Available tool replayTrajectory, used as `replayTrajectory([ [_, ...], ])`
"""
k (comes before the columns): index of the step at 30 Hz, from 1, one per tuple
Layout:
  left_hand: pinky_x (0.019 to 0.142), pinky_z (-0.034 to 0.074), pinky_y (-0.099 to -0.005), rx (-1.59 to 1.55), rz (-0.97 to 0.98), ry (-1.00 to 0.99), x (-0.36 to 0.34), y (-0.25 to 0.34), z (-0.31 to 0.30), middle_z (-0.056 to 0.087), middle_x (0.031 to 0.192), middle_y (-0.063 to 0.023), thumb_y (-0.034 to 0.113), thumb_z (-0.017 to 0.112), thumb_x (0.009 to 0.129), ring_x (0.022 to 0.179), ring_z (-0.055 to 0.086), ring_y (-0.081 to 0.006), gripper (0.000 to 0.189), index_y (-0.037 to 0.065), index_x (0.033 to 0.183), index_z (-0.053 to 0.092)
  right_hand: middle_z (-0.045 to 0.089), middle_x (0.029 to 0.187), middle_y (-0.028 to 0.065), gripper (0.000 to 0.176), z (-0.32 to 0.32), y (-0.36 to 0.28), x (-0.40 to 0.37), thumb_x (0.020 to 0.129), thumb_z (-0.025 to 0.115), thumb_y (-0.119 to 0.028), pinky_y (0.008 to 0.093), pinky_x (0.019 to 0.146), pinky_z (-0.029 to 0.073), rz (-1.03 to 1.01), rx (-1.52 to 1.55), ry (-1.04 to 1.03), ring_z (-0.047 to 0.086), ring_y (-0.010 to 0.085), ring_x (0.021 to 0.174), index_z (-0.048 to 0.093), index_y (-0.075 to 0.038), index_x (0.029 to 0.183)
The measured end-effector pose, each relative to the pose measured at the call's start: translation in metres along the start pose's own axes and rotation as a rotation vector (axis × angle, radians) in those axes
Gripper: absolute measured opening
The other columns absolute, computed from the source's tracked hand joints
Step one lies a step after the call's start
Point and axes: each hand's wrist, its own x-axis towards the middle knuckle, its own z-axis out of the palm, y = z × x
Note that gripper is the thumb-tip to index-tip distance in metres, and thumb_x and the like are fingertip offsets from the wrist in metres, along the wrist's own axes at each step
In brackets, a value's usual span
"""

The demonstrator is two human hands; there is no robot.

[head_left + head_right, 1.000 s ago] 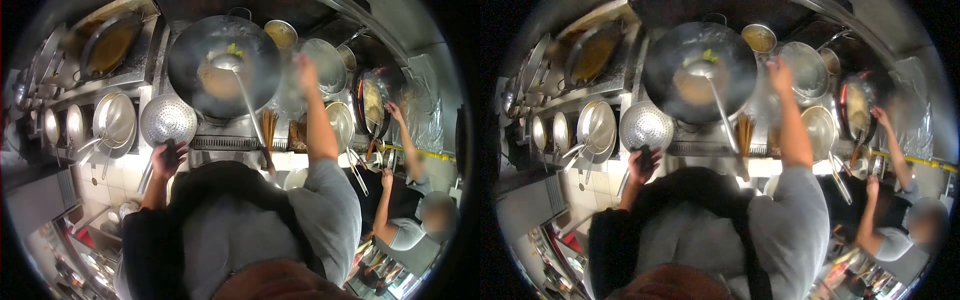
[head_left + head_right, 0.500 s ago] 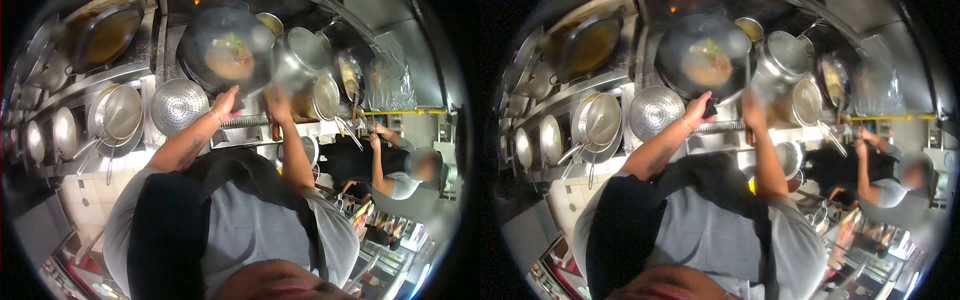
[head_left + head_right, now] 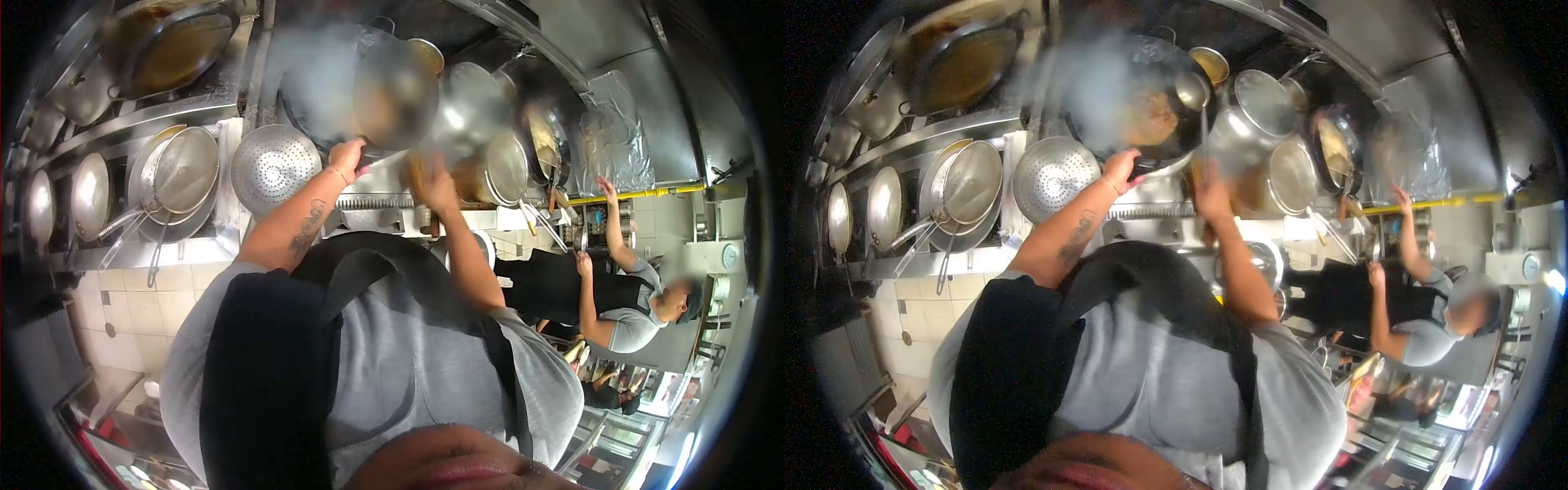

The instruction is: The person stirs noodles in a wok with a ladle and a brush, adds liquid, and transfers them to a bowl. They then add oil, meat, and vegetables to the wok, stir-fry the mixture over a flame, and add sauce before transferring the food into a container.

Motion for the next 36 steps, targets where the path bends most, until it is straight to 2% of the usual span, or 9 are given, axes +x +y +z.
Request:
replayTrajectory([
  [4, 0.054, 0.054, -0.0347, -0.033, 0.022, 0.005, -0.020, 0.006, 0.005, 0.068, 0.095, -0.0068, 0.028, 0.071, 0.089, 0.081, 0.065, -0.0233, 0.018, 0.011, 0.096, 0.069, 0.072, 0.106, 0.0306, 0.072, 0.009, -0.040, -0.019, 0.098, 0.058, -0.011, 0.0520, 0.087, 0.057, 0.412, 0.370, -0.279, 0.071, 0.0464, 0.097, 0.028, -0.006, 0.163],
  [6, 0.050, 0.052, -0.0328, -0.018, 0.042, -0.024, -0.021, 0.006, 0.004, 0.067, 0.092, -0.0079, 0.026, 0.070, 0.090, 0.074, 0.064, -0.0226, 0.017, 0.010, 0.095, 0.068, 0.064, 0.133, 0.0311, 0.068, 0.003, -0.027, -0.030, 0.098, 0.058, -0.014, 0.0481, 0.101, 0.053, -0.113, -0.059, -0.120, 0.064, 0.0455, 0.122, 0.035, -0.013, 0.161],
  [8, 0.039, 0.042, -0.0291, -0.063, 0.083, -0.025, -0.015, -0.005, -0.003, 0.063, 0.083, -0.0090, 0.022, 0.065, 0.092, 0.052, 0.056, -0.0212, 0.015, 0.007, 0.092, 0.065, 0.067, 0.121, 0.0315, 0.069, -0.023, -0.039, -0.056, 0.098, 0.059, -0.012, 0.0492, 0.096, 0.054, -0.048, -0.071, -0.171, 0.068, 0.0450, 0.110, 0.034, -0.017, 0.163],
  [15, 0.039, 0.039, -0.0283, -0.247, 0.175, 0.019, -0.140, -0.001, 0.007, 0.059, 0.083, -0.0096, 0.020, 0.061, 0.095, 0.058, 0.056, -0.0218, 0.015, 0.005, 0.097, 0.062, 0.067, 0.135, 0.0242, 0.078, -0.130, -0.061, -0.138, 0.095, 0.063, -0.001, 0.0473, 0.104, 0.052, -0.045, -0.016, -0.444, 0.068, 0.0420, 0.120, 0.036, -0.030, 0.163],
  [20, 0.042, 0.040, -0.0305, -0.083, 0.204, -0.027, -0.068, -0.017, -0.021, 0.059, 0.080, -0.0100, 0.023, 0.067, 0.091, 0.060, 0.057, -0.0207, 0.020, 0.004, 0.090, 0.062, 0.069, 0.091, 0.0317, 0.079, -0.037, 0.023, -0.081, 0.096, 0.060, -0.007, 0.0584, 0.079, 0.054, -0.145, -0.125, -0.253, 0.068, 0.0497, 0.082, 0.027, -0.025, 0.165],
  [25, 0.046, 0.046, -0.0336, 0.064, 0.217, -0.023, -0.147, -0.078, -0.063, 0.066, 0.081, -0.0090, 0.023, 0.063, 0.091, 0.067, 0.065, -0.0205, 0.018, 0.006, 0.096, 0.064, 0.069, 0.091, 0.0331, 0.079, -0.068, -0.013, -0.089, 0.096, 0.062, -0.010, 0.0600, 0.081, 0.054, -0.092, -0.152, -0.136, 0.068, 0.0502, 0.083, 0.028, -0.027, 0.165],
  [29, 0.045, 0.045, -0.0331, -0.093, 0.117, 0.115, -0.154, -0.025, -0.023, 0.068, 0.089, -0.0071, 0.024, 0.060, 0.096, 0.065, 0.063, -0.0205, 0.018, 0.008, 0.104, 0.064, 0.069, 0.115, 0.0303, 0.070, -0.111, 0.009, -0.092, 0.095, 0.063, -0.007, 0.0585, 0.093, 0.053, -0.161, -0.154, -0.286, 0.065, 0.0524, 0.105, 0.040, -0.022, 0.160],
  [32, 0.047, 0.046, -0.0312, -0.025, 0.104, 0.037, -0.108, 0.009, -0.003, 0.062, 0.087, -0.0085, 0.025, 0.065, 0.092, 0.067, 0.058, -0.0208, 0.020, 0.008, 0.102, 0.063, 0.069, 0.086, 0.0292, 0.071, -0.081, 0.038, -0.069, 0.096, 0.061, -0.012, 0.0555, 0.073, 0.054, -0.352, -0.174, -0.178, 0.067, 0.0472, 0.075, 0.037, -0.023, 0.162],
  [36, 0.044, 0.045, -0.0299, -0.003, 0.254, 0.063, -0.121, -0.033, -0.023, 0.062, 0.082, -0.0110, 0.020, 0.063, 0.093, 0.062, 0.058, -0.0202, 0.016, 0.004, 0.097, 0.060, 0.070, 0.089, 0.0305, 0.075, -0.033, 0.034, -0.064, 0.095, 0.060, -0.013, 0.0567, 0.080, 0.055, -0.173, -0.249, -0.103, 0.069, 0.0476, 0.079, 0.031, -0.023, 0.164],
])
